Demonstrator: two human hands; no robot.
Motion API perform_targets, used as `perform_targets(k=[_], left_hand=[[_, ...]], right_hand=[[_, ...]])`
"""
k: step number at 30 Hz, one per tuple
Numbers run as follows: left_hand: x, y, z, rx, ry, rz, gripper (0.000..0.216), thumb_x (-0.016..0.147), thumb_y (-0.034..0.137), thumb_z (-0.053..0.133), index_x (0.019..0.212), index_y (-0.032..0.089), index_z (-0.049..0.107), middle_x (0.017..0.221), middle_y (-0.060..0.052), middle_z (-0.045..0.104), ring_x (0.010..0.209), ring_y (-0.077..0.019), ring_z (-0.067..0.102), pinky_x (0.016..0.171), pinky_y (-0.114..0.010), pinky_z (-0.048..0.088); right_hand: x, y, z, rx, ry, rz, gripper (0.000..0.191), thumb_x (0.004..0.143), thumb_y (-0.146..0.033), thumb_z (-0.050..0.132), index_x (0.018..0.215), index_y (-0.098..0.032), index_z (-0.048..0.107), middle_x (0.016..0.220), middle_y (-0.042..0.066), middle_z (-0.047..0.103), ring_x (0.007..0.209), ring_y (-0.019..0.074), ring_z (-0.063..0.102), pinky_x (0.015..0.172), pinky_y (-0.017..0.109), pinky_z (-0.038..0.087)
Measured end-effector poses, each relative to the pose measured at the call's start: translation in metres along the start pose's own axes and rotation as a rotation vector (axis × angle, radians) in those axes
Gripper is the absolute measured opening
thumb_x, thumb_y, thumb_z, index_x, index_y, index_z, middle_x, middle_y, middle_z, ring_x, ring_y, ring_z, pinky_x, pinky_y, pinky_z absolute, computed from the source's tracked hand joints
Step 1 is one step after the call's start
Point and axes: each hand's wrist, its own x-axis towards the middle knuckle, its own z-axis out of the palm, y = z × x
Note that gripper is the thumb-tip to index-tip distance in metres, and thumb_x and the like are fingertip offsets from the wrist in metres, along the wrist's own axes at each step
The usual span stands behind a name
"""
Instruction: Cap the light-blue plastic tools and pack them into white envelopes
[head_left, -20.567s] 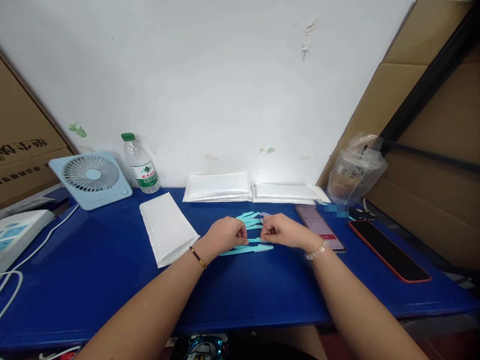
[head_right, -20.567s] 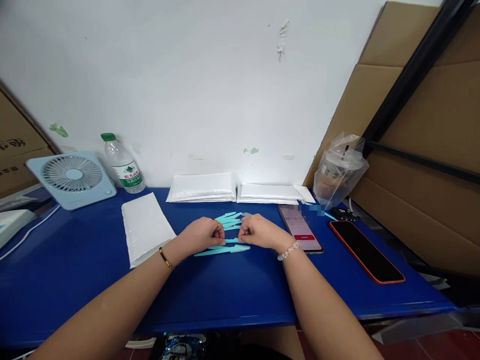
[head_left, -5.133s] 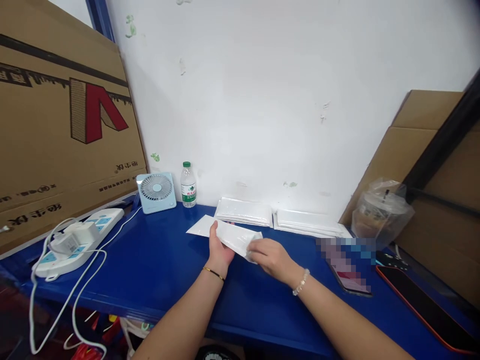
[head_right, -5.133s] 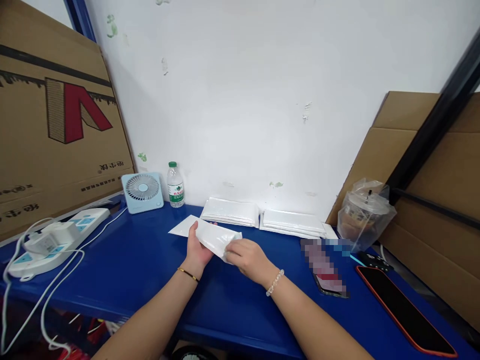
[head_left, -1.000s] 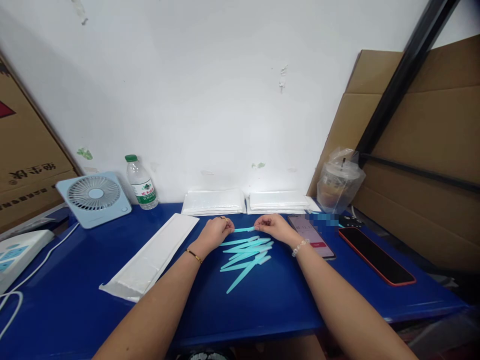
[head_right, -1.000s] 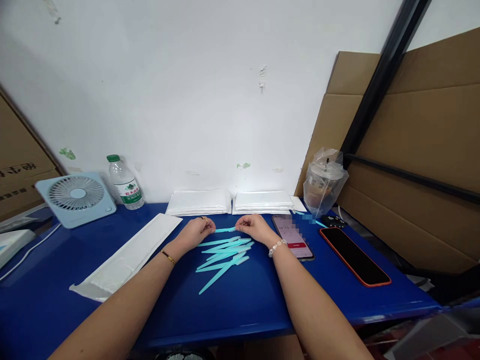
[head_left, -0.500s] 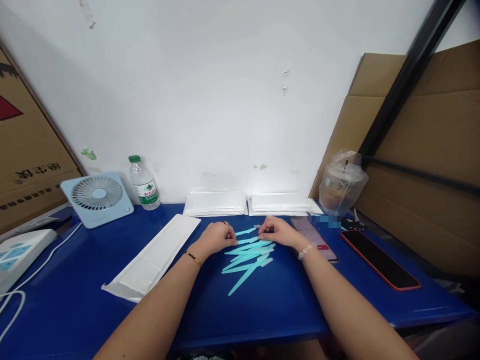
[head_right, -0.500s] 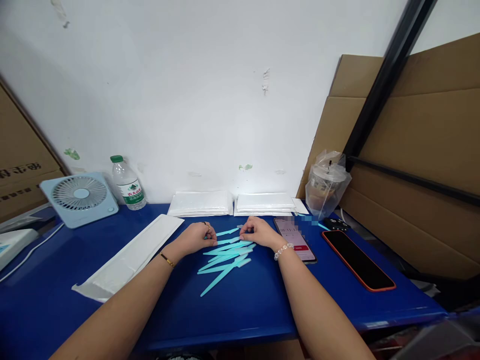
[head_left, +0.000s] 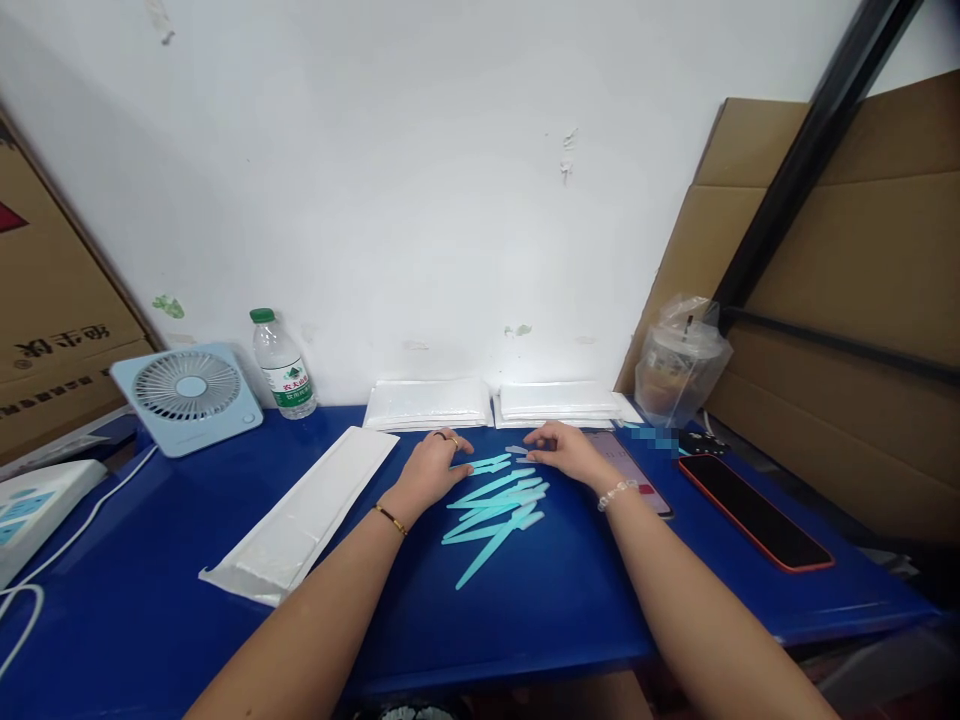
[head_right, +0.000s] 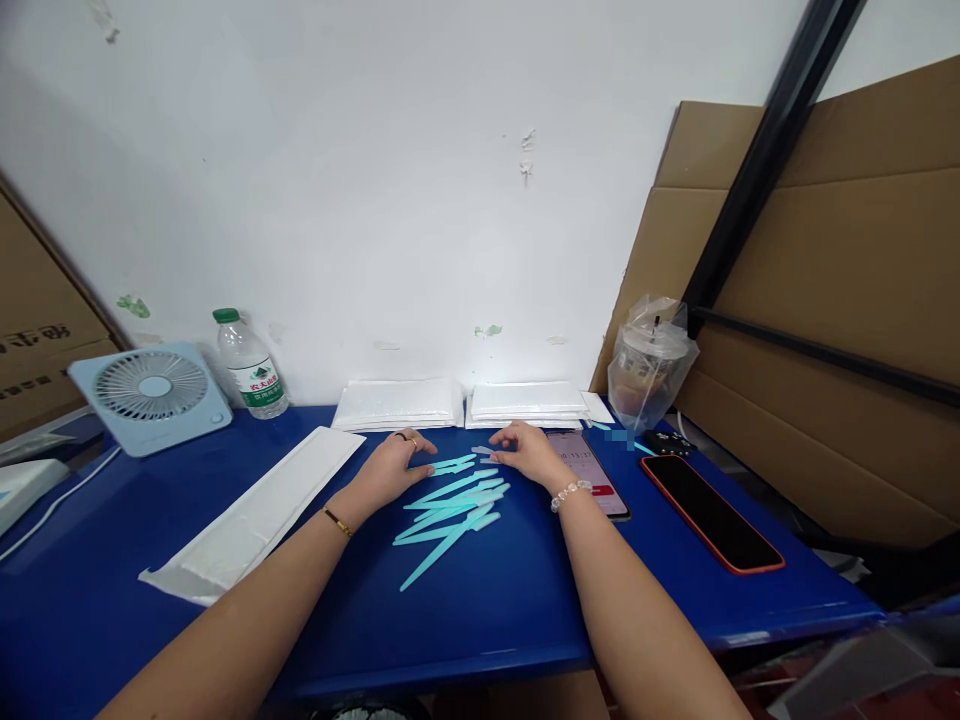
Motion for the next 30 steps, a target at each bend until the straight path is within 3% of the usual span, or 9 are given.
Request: perform_targets(k=[3, 7, 12, 17, 23, 27, 30], left_hand=[[0.001, 0.0, 0.008, -0.036, -0.016, 0.048, 0.033, 0.08, 0.033, 0.055, 0.111, 0.023, 0.062, 0.11, -0.006, 0.058, 0.103, -0.0216, 0.051, 0.088, -0.03, 0.041], [0.004, -0.01, 0.008, -0.021, -0.075, 0.043, 0.025, 0.082, 0.03, 0.051, 0.101, 0.023, 0.067, 0.102, -0.005, 0.061, 0.096, -0.0206, 0.055, 0.082, -0.028, 0.043], [0.0, -0.007, -0.002, -0.032, -0.045, -0.015, 0.032, 0.08, 0.039, 0.053, 0.106, 0.022, 0.064, 0.102, -0.005, 0.061, 0.096, -0.0215, 0.055, 0.078, -0.028, 0.044], [-0.005, 0.015, -0.001, -0.03, -0.076, 0.046, 0.032, 0.077, 0.047, 0.055, 0.092, 0.021, 0.066, 0.092, -0.005, 0.063, 0.086, -0.0211, 0.058, 0.07, -0.028, 0.042], [-0.003, 0.017, 0.003, -0.043, -0.165, 0.032, 0.017, 0.078, 0.031, 0.053, 0.075, 0.02, 0.065, 0.072, -0.001, 0.065, 0.066, -0.0152, 0.057, 0.058, -0.025, 0.036], [-0.001, 0.002, -0.004, -0.02, -0.129, -0.036, 0.014, 0.076, 0.029, 0.054, 0.076, 0.021, 0.066, 0.077, -0.001, 0.066, 0.071, -0.0163, 0.058, 0.06, -0.025, 0.038], [-0.001, -0.007, -0.005, -0.019, -0.068, -0.036, 0.024, 0.075, 0.036, 0.058, 0.093, 0.022, 0.066, 0.094, -0.004, 0.065, 0.087, -0.0206, 0.057, 0.071, -0.027, 0.043]], right_hand=[[0.004, 0.001, 0.009, -0.034, -0.023, -0.072, 0.031, 0.073, -0.037, 0.066, 0.1, -0.022, 0.069, 0.088, 0.004, 0.061, 0.069, 0.0142, 0.053, 0.066, 0.027, 0.043], [0.005, -0.001, 0.01, -0.06, -0.02, -0.038, 0.019, 0.076, -0.032, 0.062, 0.089, -0.021, 0.072, 0.082, 0.003, 0.061, 0.069, 0.0145, 0.053, 0.065, 0.027, 0.042], [-0.003, -0.01, -0.002, 0.025, -0.088, -0.09, 0.019, 0.075, -0.037, 0.064, 0.084, -0.022, 0.07, 0.088, 0.003, 0.058, 0.075, 0.0158, 0.054, 0.068, 0.027, 0.043], [-0.005, -0.013, 0.0, 0.005, -0.226, -0.101, 0.017, 0.07, -0.035, 0.068, 0.077, -0.02, 0.067, 0.083, 0.002, 0.054, 0.072, 0.0147, 0.052, 0.065, 0.025, 0.042], [-0.002, -0.012, 0.006, 0.057, -0.238, -0.112, 0.015, 0.074, -0.033, 0.064, 0.073, -0.018, 0.064, 0.081, 0.001, 0.052, 0.068, 0.0125, 0.051, 0.061, 0.023, 0.042], [-0.003, -0.008, -0.002, 0.071, -0.149, -0.041, 0.015, 0.073, -0.031, 0.064, 0.075, -0.017, 0.064, 0.081, 0.002, 0.055, 0.073, 0.0148, 0.055, 0.064, 0.025, 0.043], [-0.006, -0.007, -0.009, 0.074, -0.126, -0.032, 0.017, 0.073, -0.033, 0.065, 0.079, -0.017, 0.064, 0.081, 0.003, 0.055, 0.072, 0.0147, 0.054, 0.064, 0.025, 0.043]])
